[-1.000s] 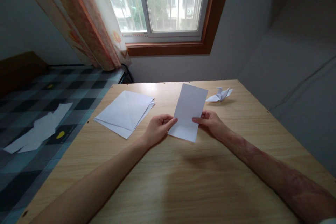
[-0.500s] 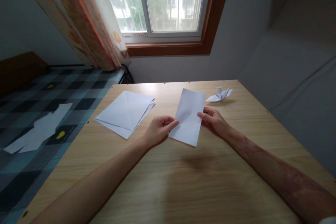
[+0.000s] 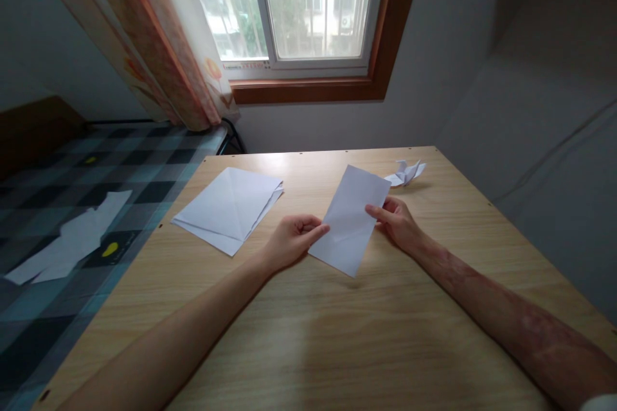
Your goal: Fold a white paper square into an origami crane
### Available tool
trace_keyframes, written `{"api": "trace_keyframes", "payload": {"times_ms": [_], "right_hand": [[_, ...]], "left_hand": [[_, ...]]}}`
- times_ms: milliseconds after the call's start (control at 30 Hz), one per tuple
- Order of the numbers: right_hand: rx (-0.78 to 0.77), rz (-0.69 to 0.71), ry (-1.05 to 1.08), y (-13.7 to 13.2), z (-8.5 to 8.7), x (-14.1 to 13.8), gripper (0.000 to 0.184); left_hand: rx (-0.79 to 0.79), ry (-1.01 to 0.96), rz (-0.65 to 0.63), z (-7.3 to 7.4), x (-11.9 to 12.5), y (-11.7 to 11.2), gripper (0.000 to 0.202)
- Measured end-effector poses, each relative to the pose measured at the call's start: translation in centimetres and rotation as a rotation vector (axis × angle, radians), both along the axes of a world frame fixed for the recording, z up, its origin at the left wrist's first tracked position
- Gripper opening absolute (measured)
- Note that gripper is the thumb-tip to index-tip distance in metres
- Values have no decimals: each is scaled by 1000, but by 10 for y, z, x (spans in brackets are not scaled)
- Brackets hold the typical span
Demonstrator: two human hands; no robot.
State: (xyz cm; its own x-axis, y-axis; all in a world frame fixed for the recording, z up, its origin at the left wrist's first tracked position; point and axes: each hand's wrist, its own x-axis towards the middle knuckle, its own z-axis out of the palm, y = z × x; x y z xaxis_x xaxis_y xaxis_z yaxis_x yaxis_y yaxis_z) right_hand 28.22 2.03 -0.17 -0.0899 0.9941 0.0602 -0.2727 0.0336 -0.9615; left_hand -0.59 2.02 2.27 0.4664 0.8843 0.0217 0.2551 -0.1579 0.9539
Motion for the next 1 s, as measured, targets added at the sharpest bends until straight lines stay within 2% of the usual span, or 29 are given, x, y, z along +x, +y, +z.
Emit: {"api": "trace_keyframes", "payload": {"times_ms": [67,200,333,400,500,600,700,800,1000], "right_hand": [[38,-55,-30,4,-2,5,33],[93,-141,39,14,-1,22,50],[97,-245,29,21,0,35,53],[82,-200,-21,20,-1,35,51],[47,-43,-76,15,-5,27,50],[20,8,-27,12,-10,18,42],[18,-44,-54,13,-14,17,41],[27,-149,-117,17,-16,22,50],[66,-224,-152,16,-15,21,61]], "left_hand": [[2,9,8,0,0,0,53],[13,10,47,3,-1,1,54],[-8,2,50,5,-2,0,54],[-20,-4,32,6,-2,-1,54],[-29,-14,2,6,-1,-3,55],[-31,-1,-46,7,0,-4,54],[-20,19,-75,7,0,-4,53],[-14,25,-74,7,0,-3,52],[-13,34,-69,5,-2,-3,51]]}}
